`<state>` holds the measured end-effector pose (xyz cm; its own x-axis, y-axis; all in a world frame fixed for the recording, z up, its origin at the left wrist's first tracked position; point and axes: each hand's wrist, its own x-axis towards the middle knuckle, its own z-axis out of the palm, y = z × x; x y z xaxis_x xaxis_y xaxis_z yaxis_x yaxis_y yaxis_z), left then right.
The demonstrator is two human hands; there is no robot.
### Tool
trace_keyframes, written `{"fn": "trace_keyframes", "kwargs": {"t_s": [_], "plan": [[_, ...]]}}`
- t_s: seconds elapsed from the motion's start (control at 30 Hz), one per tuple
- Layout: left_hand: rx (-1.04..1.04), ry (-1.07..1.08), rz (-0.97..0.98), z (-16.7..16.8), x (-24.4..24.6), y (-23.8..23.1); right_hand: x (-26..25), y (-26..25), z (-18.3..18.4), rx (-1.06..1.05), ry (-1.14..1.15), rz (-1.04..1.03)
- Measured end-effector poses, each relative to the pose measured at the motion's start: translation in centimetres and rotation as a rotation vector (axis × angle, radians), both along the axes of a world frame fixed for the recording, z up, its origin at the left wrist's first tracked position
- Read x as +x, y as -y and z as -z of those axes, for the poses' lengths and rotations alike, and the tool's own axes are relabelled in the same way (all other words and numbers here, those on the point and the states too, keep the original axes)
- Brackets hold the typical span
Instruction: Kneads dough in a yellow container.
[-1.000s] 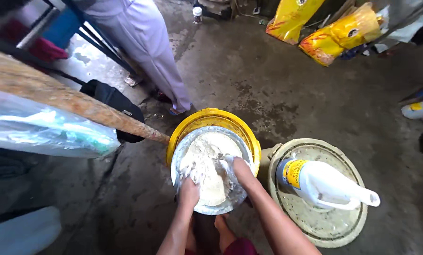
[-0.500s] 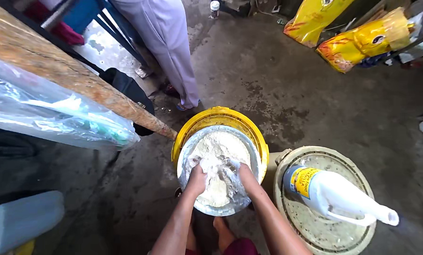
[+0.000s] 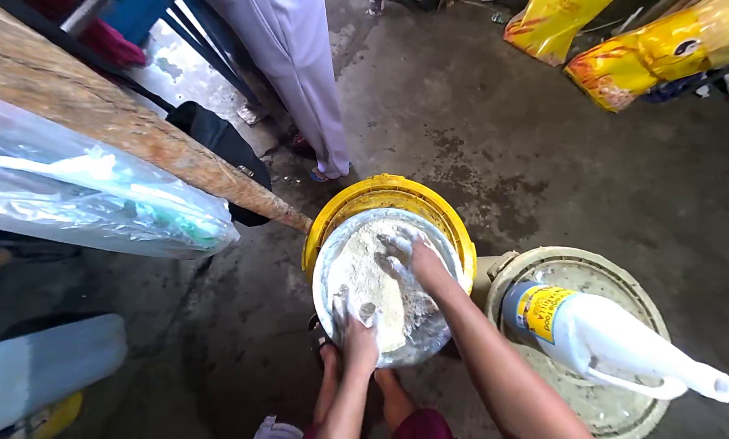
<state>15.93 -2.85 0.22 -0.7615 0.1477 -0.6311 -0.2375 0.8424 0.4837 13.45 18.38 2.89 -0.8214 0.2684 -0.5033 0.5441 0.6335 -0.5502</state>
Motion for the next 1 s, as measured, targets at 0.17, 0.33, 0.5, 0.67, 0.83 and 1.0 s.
{"fn": "trace_keyframes", "kwargs": {"t_s": [0.17,0.33,0.5,0.67,0.83,1.0], "plan": [[0.205,-0.155,-0.285,5.2,-0.8,-1.5,-2.9,-2.5,6.1,-0.287,0.168,0.097],[0.279,0.021,-0.552,6.7,-1.1,-2.3,-2.0,-1.7,8.3,-0.543,0.216,0.227],[0.266,0.257,-0.761,5.5,-0.2,-2.7,-1.9,0.1,6.9,-0.664,0.224,0.155],[0.527,0.254,-0.811,1.9,-1.4,-3.5,-2.0,1.8,3.2,-0.505,0.25,-0.08],[0.605,0.217,-0.623,0.0,-3.1,-3.8,-1.2,2.9,1.6,-0.3,0.277,-0.073],[0.409,-0.006,-0.073,-1.3,-5.5,-1.9,0.9,2.6,0.1,-0.169,0.172,0.159]]}}
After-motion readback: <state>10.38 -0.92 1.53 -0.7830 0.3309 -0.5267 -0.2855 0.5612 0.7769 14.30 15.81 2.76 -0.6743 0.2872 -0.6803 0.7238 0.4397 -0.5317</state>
